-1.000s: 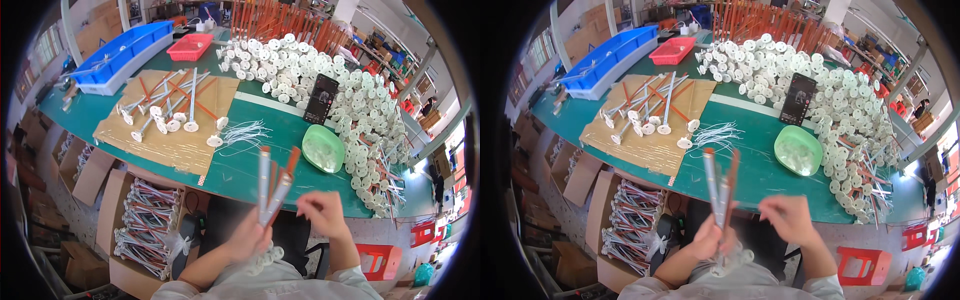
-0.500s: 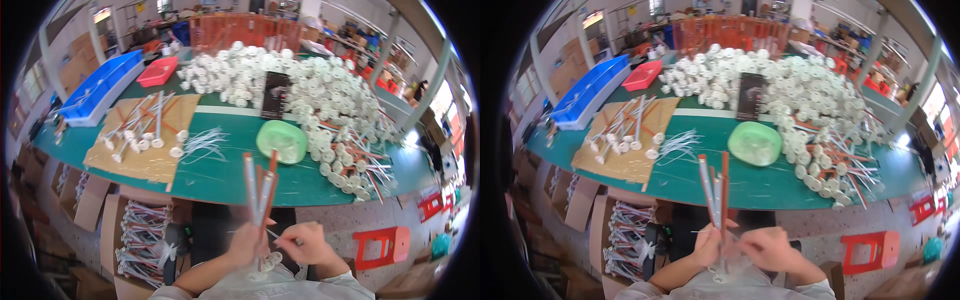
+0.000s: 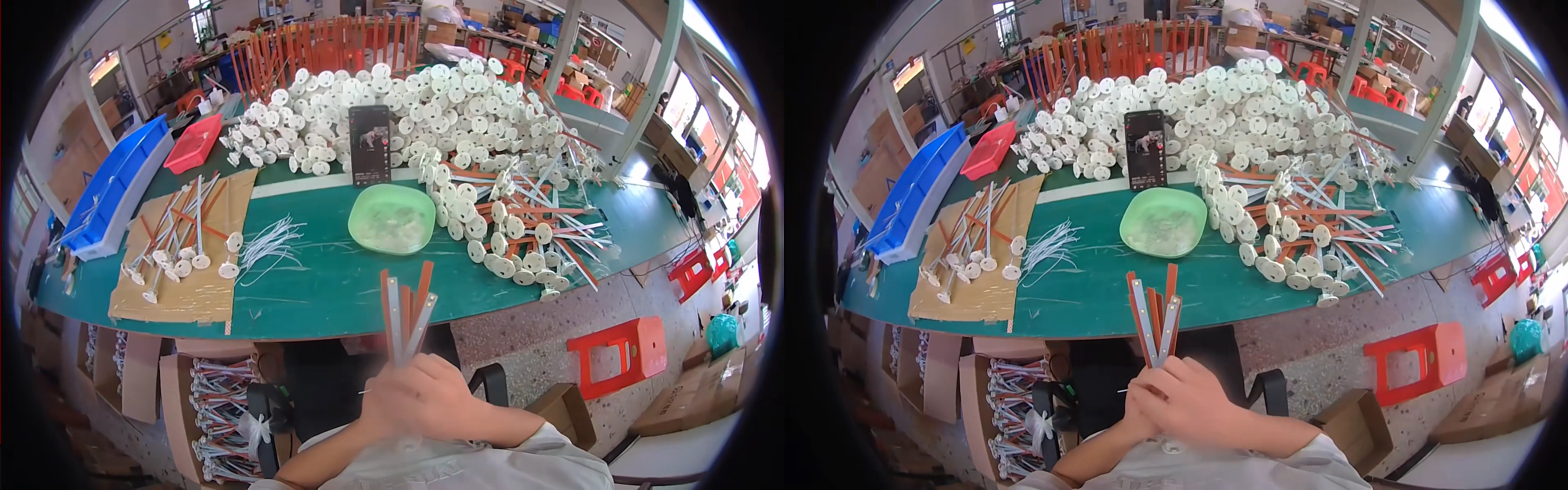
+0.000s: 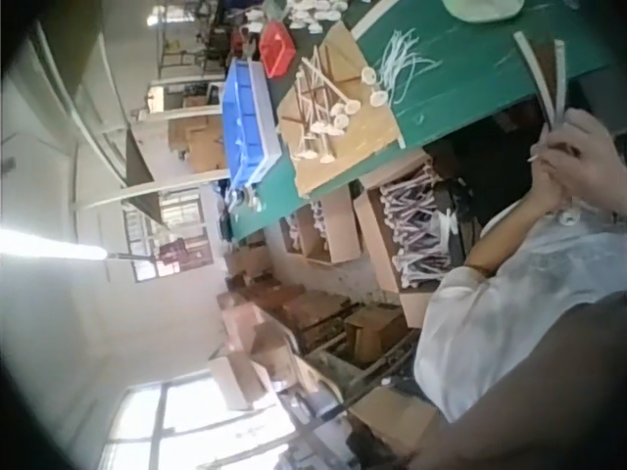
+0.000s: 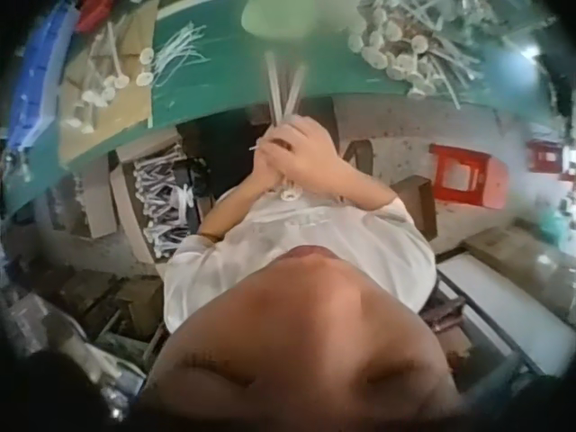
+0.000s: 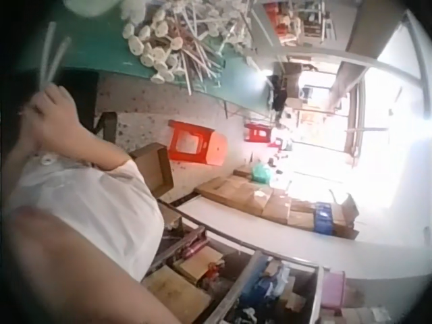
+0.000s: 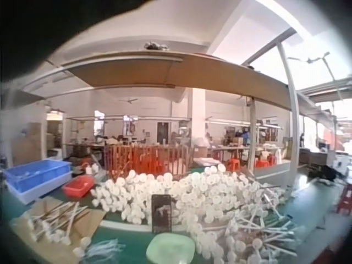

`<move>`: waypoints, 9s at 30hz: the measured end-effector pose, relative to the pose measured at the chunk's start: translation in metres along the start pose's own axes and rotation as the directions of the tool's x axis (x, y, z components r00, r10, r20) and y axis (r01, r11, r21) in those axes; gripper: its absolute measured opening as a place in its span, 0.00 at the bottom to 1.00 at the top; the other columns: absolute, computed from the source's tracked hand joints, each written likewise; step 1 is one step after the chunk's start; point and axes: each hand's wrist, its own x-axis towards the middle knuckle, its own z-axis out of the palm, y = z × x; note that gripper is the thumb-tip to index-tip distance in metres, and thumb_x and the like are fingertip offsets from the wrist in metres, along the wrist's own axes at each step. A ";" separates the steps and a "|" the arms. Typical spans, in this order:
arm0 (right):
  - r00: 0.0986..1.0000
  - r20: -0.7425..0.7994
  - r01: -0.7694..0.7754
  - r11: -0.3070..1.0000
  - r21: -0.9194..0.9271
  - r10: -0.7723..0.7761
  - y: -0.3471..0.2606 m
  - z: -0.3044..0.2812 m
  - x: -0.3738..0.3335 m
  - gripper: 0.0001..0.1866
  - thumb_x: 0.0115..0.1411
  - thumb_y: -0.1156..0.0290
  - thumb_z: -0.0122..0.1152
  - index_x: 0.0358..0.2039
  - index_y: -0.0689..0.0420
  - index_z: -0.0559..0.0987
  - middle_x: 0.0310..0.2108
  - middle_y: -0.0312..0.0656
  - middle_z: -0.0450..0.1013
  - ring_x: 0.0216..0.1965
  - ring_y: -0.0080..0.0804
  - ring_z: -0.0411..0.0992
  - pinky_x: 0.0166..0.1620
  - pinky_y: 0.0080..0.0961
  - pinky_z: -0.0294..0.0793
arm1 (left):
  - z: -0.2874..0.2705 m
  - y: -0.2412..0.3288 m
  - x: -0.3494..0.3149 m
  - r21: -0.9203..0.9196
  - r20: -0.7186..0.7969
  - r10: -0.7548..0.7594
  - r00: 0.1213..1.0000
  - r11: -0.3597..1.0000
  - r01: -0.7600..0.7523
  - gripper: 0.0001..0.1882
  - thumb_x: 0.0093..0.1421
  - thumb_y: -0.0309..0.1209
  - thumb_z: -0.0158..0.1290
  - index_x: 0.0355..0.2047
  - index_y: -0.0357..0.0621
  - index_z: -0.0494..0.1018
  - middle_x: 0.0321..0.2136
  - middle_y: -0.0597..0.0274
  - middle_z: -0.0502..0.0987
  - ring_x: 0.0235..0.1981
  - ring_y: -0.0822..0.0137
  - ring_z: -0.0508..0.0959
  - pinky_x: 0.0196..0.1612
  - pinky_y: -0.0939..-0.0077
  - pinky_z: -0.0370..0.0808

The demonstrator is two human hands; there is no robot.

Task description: The person assembles decorative items by inserting white circular discs onto thin orange and silver sticks. They gather the sticks, thread the discs onto them, and place the finished units into a cardboard box. The process is repetitive and performed by hand at a green workbench.

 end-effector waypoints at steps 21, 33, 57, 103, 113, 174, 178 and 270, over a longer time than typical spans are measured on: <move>0.761 0.216 -0.418 0.208 0.884 0.612 0.026 0.034 -0.045 0.02 0.58 0.83 0.56 0.32 0.63 0.75 0.33 0.42 0.67 0.28 0.28 0.73 0.29 0.22 0.73 | -0.029 0.048 0.007 0.098 0.034 -0.142 0.989 0.986 0.138 0.17 0.70 0.38 0.35 0.47 0.38 0.66 0.25 0.62 0.76 0.28 0.71 0.77 0.35 0.73 0.75; 0.624 0.413 -0.356 -0.230 0.906 0.663 0.024 0.052 -0.050 0.01 0.62 0.79 0.53 0.33 0.63 0.72 0.36 0.39 0.65 0.32 0.31 0.75 0.33 0.26 0.78 | -0.042 0.025 -0.006 -0.349 0.097 -0.145 0.985 0.922 0.170 0.20 0.70 0.40 0.41 0.54 0.39 0.64 0.32 0.64 0.73 0.32 0.76 0.73 0.35 0.78 0.73; 0.909 0.080 -0.414 0.859 0.300 0.410 0.010 0.040 -0.024 0.07 0.48 0.78 0.63 0.26 0.60 0.73 0.21 0.41 0.70 0.20 0.39 0.70 0.22 0.32 0.69 | -0.041 0.036 0.012 0.551 -0.135 0.080 0.988 0.834 0.007 0.15 0.67 0.34 0.41 0.42 0.33 0.68 0.17 0.50 0.74 0.18 0.56 0.77 0.23 0.69 0.71; 0.276 0.747 -0.358 -0.656 0.664 0.605 0.011 0.047 -0.030 0.08 0.60 0.72 0.52 0.25 0.61 0.73 0.14 0.38 0.66 0.12 0.28 0.65 0.16 0.21 0.61 | -0.044 0.055 0.006 0.645 -0.044 0.074 0.996 0.764 -0.028 0.11 0.63 0.30 0.46 0.40 0.34 0.67 0.20 0.48 0.74 0.22 0.48 0.75 0.25 0.58 0.70; 0.605 0.318 -0.652 0.225 0.724 0.730 0.011 0.055 -0.040 0.07 0.65 0.73 0.52 0.36 0.64 0.75 0.23 0.37 0.73 0.23 0.19 0.73 0.19 0.18 0.69 | -0.050 0.065 0.009 0.541 -0.080 -0.048 0.996 0.837 0.084 0.10 0.63 0.29 0.44 0.39 0.34 0.66 0.21 0.50 0.76 0.22 0.47 0.76 0.27 0.58 0.72; 0.626 0.448 -0.539 -0.060 0.840 0.638 0.017 0.060 -0.070 0.09 0.59 0.71 0.57 0.29 0.64 0.77 0.21 0.41 0.72 0.15 0.26 0.67 0.18 0.19 0.63 | -0.047 0.044 0.000 0.429 -0.008 0.001 1.000 0.903 0.003 0.12 0.63 0.26 0.46 0.44 0.31 0.62 0.19 0.53 0.75 0.19 0.62 0.77 0.22 0.70 0.70; 0.427 0.712 -0.403 -0.587 0.702 0.558 0.011 0.060 -0.066 0.10 0.63 0.71 0.52 0.31 0.65 0.77 0.23 0.40 0.73 0.16 0.21 0.67 0.17 0.16 0.63 | -0.050 0.044 -0.001 0.577 -0.041 0.037 0.998 0.817 -0.006 0.13 0.62 0.28 0.47 0.44 0.33 0.63 0.22 0.49 0.76 0.21 0.54 0.78 0.23 0.66 0.71; 0.770 0.513 -0.454 -0.241 0.858 0.380 0.027 0.096 -0.033 0.23 0.48 0.66 0.75 0.38 0.55 0.69 0.39 0.35 0.70 0.39 0.22 0.68 0.40 0.21 0.71 | -0.077 0.124 0.003 0.439 0.265 0.001 0.964 0.890 -0.121 0.28 0.61 0.32 0.43 0.61 0.37 0.58 0.18 0.52 0.74 0.17 0.50 0.75 0.22 0.64 0.72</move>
